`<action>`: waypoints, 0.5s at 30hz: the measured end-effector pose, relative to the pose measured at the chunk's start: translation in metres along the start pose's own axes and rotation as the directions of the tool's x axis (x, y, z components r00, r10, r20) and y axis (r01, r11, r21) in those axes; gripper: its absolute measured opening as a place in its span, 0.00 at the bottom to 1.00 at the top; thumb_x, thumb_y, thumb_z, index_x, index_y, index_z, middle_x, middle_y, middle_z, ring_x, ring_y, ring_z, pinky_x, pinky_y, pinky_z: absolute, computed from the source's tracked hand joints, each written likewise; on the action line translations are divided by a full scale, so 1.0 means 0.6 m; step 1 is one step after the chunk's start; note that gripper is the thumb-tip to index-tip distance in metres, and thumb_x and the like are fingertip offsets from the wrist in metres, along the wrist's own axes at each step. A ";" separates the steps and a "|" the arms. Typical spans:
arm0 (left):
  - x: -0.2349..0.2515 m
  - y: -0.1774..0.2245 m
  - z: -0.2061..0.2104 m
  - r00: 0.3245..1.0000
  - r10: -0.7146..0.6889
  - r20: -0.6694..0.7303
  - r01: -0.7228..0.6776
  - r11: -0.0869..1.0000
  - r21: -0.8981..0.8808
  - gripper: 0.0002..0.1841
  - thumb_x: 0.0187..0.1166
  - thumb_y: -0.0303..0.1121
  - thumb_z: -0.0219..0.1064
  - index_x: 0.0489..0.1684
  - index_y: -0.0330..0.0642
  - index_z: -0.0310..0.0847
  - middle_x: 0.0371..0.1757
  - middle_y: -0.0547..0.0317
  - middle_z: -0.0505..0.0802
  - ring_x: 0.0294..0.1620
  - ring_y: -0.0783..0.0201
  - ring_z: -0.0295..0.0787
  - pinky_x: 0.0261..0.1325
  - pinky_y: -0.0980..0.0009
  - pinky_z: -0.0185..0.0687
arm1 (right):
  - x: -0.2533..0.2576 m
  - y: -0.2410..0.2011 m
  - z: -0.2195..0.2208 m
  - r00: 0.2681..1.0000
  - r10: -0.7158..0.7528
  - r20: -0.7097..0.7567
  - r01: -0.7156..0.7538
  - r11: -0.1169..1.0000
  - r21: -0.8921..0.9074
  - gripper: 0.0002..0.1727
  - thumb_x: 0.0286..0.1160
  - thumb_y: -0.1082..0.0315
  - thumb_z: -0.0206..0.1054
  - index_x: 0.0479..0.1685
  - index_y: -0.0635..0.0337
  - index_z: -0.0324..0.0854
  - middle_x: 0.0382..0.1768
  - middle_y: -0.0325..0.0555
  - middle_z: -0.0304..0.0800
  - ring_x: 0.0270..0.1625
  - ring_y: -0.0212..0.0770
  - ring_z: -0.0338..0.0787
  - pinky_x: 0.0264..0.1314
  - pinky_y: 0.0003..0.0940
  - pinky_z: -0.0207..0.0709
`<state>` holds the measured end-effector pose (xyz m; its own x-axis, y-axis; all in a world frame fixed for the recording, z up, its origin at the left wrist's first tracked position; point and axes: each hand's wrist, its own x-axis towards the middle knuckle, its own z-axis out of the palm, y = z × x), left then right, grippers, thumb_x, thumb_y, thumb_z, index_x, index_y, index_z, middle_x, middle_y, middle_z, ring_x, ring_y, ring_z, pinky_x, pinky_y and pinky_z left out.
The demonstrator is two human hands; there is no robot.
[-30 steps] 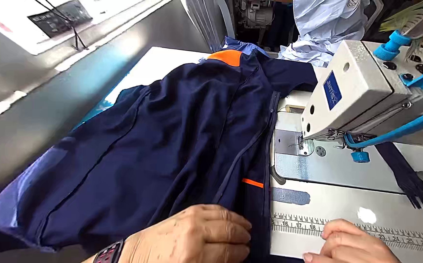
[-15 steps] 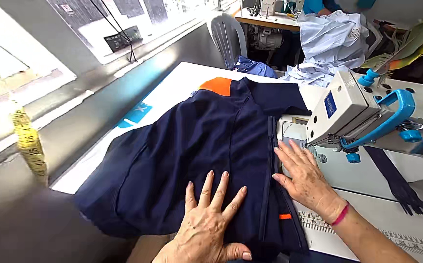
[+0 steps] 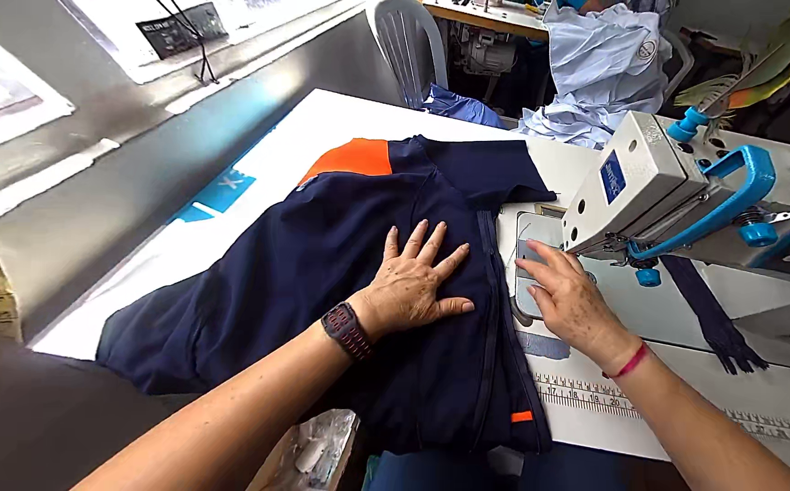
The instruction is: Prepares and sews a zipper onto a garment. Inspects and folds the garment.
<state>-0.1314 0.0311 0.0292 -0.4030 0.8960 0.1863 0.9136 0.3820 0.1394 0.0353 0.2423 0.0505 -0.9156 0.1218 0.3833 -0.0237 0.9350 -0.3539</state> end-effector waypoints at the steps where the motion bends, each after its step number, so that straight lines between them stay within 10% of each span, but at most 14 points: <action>1: -0.009 -0.001 0.003 1.000 0.016 -0.007 -0.016 1.000 0.016 0.50 0.70 0.82 0.40 0.88 0.60 0.70 0.90 0.32 0.65 0.90 0.25 0.53 0.77 0.15 0.41 | 0.020 0.006 0.013 0.998 0.042 0.043 -0.044 0.998 0.047 0.19 0.67 0.72 0.76 0.59 0.63 0.91 0.77 0.63 0.79 0.74 0.68 0.80 0.70 0.65 0.75; 7: -0.034 -0.011 -0.005 0.997 0.075 -0.027 -0.076 0.996 -0.034 0.43 0.74 0.78 0.44 0.82 0.65 0.78 0.86 0.37 0.73 0.88 0.28 0.62 0.75 0.18 0.52 | 0.020 0.001 0.039 0.995 -0.073 0.062 0.078 0.994 -0.083 0.07 0.65 0.68 0.75 0.26 0.61 0.86 0.52 0.55 0.90 0.63 0.61 0.86 0.57 0.60 0.79; 11: 0.026 -0.002 -0.023 0.974 0.033 -0.224 -0.078 0.978 -0.195 0.14 0.75 0.43 0.70 0.44 0.45 0.95 0.55 0.40 0.92 0.61 0.35 0.85 0.54 0.37 0.79 | -0.050 -0.028 -0.038 0.992 0.085 0.095 -0.031 0.883 -0.468 0.16 0.50 0.67 0.84 0.32 0.68 0.87 0.54 0.68 0.89 0.50 0.69 0.90 0.40 0.62 0.80; 15: 0.115 0.052 -0.078 0.945 -0.197 0.262 0.306 0.816 -0.491 0.27 0.82 0.30 0.67 0.78 0.28 0.65 0.47 0.37 0.92 0.50 0.42 0.93 0.58 0.43 0.85 | -0.059 -0.037 -0.049 0.992 0.113 0.049 -0.098 0.965 -0.243 0.21 0.66 0.53 0.70 0.48 0.61 0.91 0.47 0.51 0.93 0.39 0.49 0.93 0.37 0.44 0.86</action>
<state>-0.1332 0.0946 0.0918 -0.5467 0.8306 -0.1060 0.5955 0.4746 0.6482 0.0799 0.2272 0.0700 -0.9310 0.2099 0.2988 0.1639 0.9714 -0.1716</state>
